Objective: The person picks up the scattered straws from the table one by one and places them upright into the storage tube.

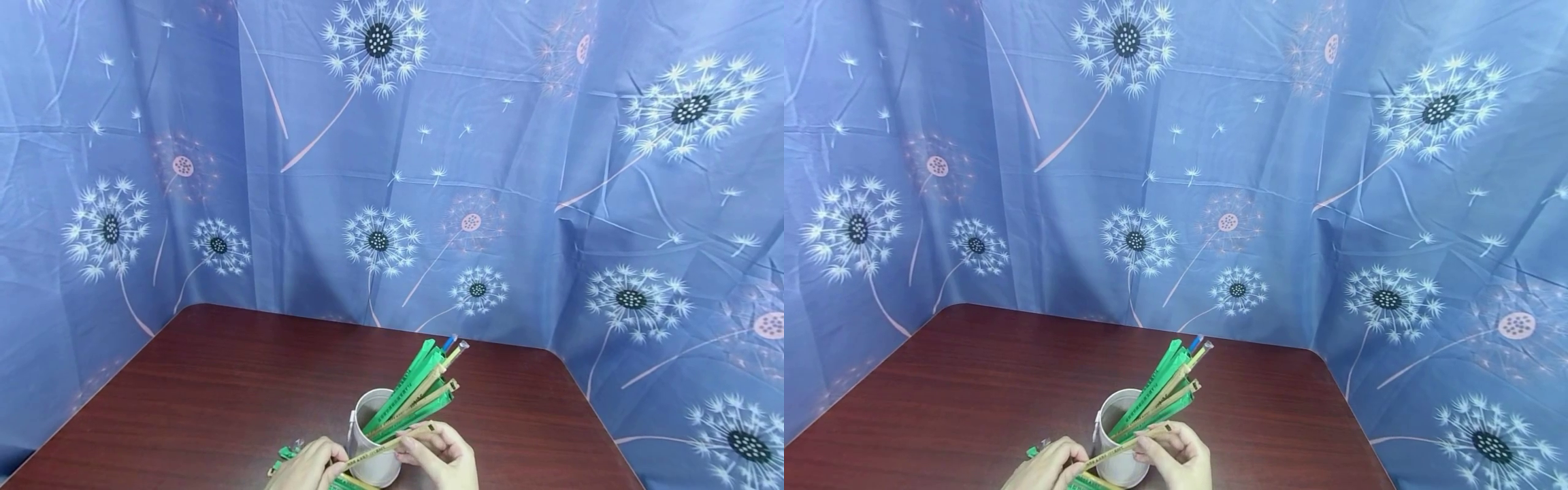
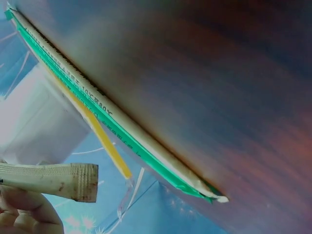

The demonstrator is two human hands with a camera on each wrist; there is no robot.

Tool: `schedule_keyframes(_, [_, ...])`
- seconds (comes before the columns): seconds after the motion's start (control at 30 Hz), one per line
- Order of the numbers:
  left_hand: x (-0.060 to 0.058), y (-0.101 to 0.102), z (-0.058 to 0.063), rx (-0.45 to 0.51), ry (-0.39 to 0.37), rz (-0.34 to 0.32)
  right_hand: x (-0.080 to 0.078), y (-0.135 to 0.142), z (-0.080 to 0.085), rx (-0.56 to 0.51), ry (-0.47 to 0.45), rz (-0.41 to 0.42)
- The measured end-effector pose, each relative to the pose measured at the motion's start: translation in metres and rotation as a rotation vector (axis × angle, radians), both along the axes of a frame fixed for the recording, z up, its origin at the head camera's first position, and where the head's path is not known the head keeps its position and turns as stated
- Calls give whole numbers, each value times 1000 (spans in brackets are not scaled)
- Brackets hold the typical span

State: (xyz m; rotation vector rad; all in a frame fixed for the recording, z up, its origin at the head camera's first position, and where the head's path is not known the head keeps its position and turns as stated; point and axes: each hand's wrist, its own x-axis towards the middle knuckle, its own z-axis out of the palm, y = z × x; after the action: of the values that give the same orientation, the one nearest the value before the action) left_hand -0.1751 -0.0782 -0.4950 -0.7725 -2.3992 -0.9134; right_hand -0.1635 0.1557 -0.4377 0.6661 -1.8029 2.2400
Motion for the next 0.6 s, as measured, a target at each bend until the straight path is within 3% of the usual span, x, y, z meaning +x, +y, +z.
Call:
schedule_keyframes(0.23, [0,3,3,-25,73,9,-3,-1,1,-6,64,-53])
schedule_keyframes(0.37, [-2,-1,3,-55,72,-4,-3,-2,6,-23,76,-158])
schedule_keyframes(0.5, [-6,-6,-3,-104,160,-6,-3,-1,15,-50,64,-298])
schedule_keyframes(0.6, [-8,-10,-7,-150,224,-9,-4,3,23,-90,101,-355])
